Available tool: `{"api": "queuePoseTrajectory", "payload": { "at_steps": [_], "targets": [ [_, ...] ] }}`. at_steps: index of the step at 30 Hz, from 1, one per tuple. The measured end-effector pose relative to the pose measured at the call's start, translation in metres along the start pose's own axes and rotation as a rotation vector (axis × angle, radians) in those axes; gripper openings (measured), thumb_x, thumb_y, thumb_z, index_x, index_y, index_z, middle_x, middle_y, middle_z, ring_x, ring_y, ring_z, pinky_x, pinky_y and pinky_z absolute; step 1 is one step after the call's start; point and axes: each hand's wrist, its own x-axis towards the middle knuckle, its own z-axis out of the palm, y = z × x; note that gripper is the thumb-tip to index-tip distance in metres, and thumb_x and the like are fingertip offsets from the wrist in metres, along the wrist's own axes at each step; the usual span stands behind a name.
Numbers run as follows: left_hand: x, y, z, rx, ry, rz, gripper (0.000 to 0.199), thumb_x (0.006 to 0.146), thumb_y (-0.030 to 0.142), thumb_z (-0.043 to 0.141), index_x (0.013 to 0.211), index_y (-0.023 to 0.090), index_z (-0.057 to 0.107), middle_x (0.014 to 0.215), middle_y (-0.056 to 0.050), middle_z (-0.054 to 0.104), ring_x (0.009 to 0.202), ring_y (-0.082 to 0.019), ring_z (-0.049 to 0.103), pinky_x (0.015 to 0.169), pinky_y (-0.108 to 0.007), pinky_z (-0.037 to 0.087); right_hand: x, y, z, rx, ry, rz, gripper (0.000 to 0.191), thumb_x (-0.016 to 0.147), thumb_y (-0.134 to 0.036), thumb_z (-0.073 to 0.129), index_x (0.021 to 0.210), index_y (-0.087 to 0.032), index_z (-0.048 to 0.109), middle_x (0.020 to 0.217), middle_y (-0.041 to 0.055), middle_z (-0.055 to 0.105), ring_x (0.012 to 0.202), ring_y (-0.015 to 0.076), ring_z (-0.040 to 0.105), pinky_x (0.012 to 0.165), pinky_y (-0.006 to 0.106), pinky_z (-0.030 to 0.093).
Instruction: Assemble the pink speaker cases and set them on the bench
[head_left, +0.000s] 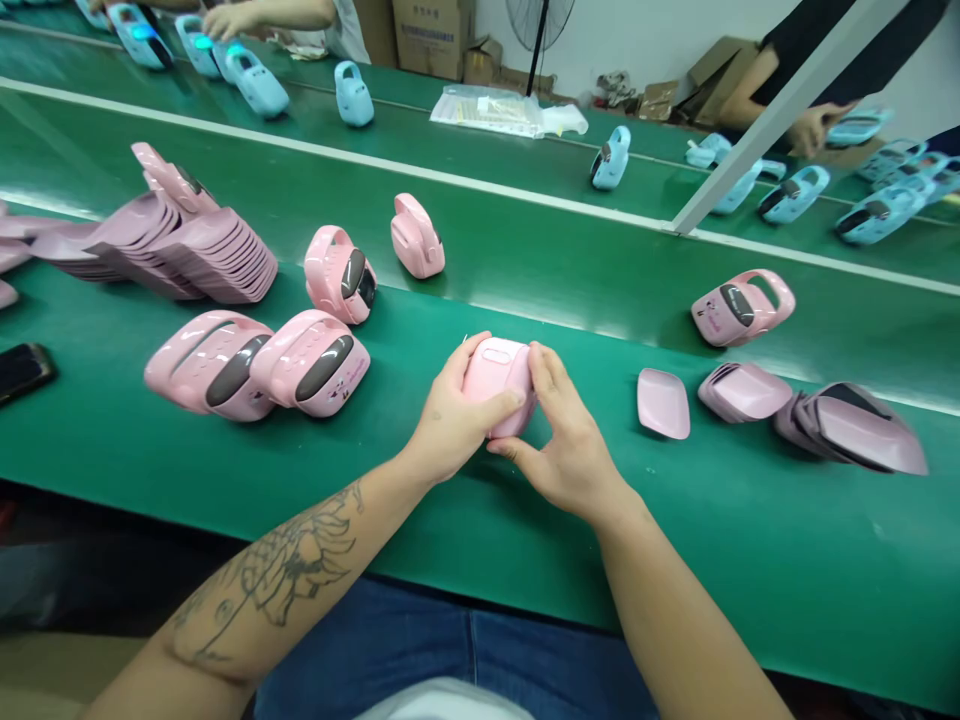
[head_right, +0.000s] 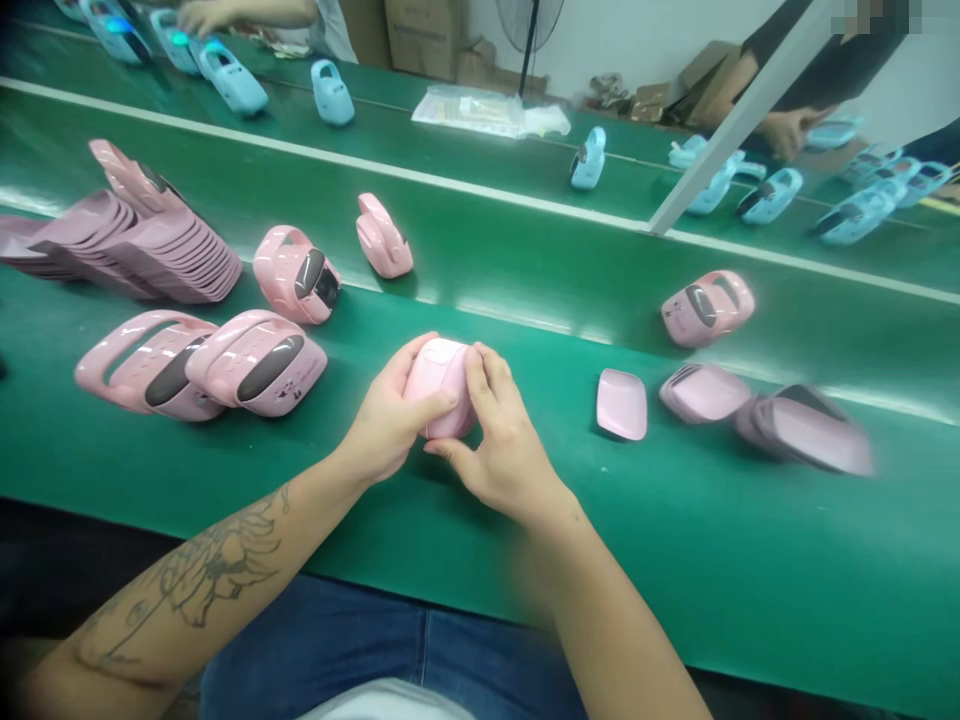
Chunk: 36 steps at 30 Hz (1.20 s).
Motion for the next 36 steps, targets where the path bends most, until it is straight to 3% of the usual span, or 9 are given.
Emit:
{"api": "queuePoseTrajectory", "payload": {
  "at_steps": [3, 6, 13, 17, 20, 24, 31, 36],
  "targets": [
    [-0.003, 0.008, 0.001, 0.178, 0.067, 0.040, 0.097, 0.063, 0.051, 0.098, 0.146, 0.018, 0.061, 0.152, -0.017, 0.064, 0.145, -0.046, 0.054, 0.123, -0.059, 0.044, 0.002, 0.002, 0.000, 0.020, 0.005, -0.014, 0.128, 0.088, -0.041, 0.091, 0.179, -0.036, 0.002, 0.180, 0.0172, 0.035, 0.169, 0.0409, 0.033, 0.133, 0.070, 0.036],
    [-0.006, 0.011, 0.000, 0.233, 0.113, 0.132, 0.092, 0.067, 0.053, 0.096, 0.145, 0.020, 0.062, 0.149, -0.015, 0.067, 0.142, -0.045, 0.058, 0.120, -0.057, 0.047, 0.005, 0.000, 0.001, 0.022, 0.097, -0.056, 0.132, 0.083, -0.043, 0.095, 0.178, -0.036, 0.004, 0.177, 0.0170, 0.042, 0.165, 0.0412, 0.041, 0.131, 0.069, 0.041],
    [-0.013, 0.005, -0.006, 0.217, 0.079, 0.431, 0.090, 0.078, 0.053, 0.093, 0.154, 0.021, 0.057, 0.154, -0.015, 0.069, 0.141, -0.040, 0.065, 0.120, -0.052, 0.051, 0.009, -0.013, -0.004, -0.090, 0.204, -0.256, 0.115, 0.090, -0.039, 0.089, 0.178, -0.032, 0.015, 0.174, 0.0184, 0.046, 0.162, 0.0417, 0.046, 0.128, 0.069, 0.045],
    [-0.014, 0.002, -0.008, 0.285, 0.110, 0.540, 0.090, 0.075, 0.051, 0.096, 0.152, 0.021, 0.060, 0.148, -0.013, 0.074, 0.129, -0.035, 0.074, 0.109, -0.045, 0.060, 0.008, -0.016, -0.004, -0.189, 0.268, -0.318, 0.106, 0.094, -0.037, 0.084, 0.177, -0.022, 0.020, 0.166, 0.0240, 0.052, 0.156, 0.0430, 0.051, 0.123, 0.069, 0.051],
    [-0.014, 0.002, -0.009, 0.202, 0.088, 0.508, 0.088, 0.075, 0.052, 0.097, 0.149, 0.022, 0.063, 0.144, -0.011, 0.076, 0.123, -0.032, 0.077, 0.103, -0.041, 0.063, 0.008, -0.014, -0.004, -0.250, 0.258, -0.332, 0.108, 0.094, -0.041, 0.084, 0.177, -0.015, 0.021, 0.161, 0.0281, 0.054, 0.154, 0.0452, 0.051, 0.123, 0.071, 0.049],
    [-0.013, 0.002, -0.009, 0.125, 0.056, 0.422, 0.088, 0.073, 0.055, 0.097, 0.147, 0.021, 0.065, 0.144, -0.012, 0.076, 0.126, -0.033, 0.075, 0.107, -0.041, 0.060, 0.009, -0.010, -0.004, -0.225, 0.233, -0.344, 0.110, 0.096, -0.045, 0.082, 0.178, -0.019, 0.014, 0.161, 0.0264, 0.049, 0.154, 0.0434, 0.050, 0.122, 0.070, 0.051],
    [-0.004, 0.007, -0.009, -0.014, 0.075, 0.274, 0.075, 0.065, 0.041, 0.103, 0.127, 0.018, 0.068, 0.123, -0.013, 0.081, 0.106, -0.029, 0.080, 0.092, -0.036, 0.063, 0.008, -0.009, 0.005, -0.201, 0.215, -0.355, 0.104, 0.098, -0.039, 0.078, 0.178, -0.017, 0.015, 0.161, 0.0268, 0.046, 0.155, 0.0442, 0.047, 0.121, 0.070, 0.053],
    [-0.005, 0.006, -0.009, -0.032, 0.058, 0.335, 0.064, 0.072, 0.037, 0.100, 0.125, 0.020, 0.068, 0.131, -0.014, 0.079, 0.117, -0.031, 0.077, 0.105, -0.043, 0.060, 0.006, -0.012, 0.008, -0.215, 0.234, -0.356, 0.105, 0.095, -0.035, 0.082, 0.177, -0.014, 0.020, 0.158, 0.0269, 0.047, 0.153, 0.0445, 0.048, 0.123, 0.069, 0.052]
  ]
}}
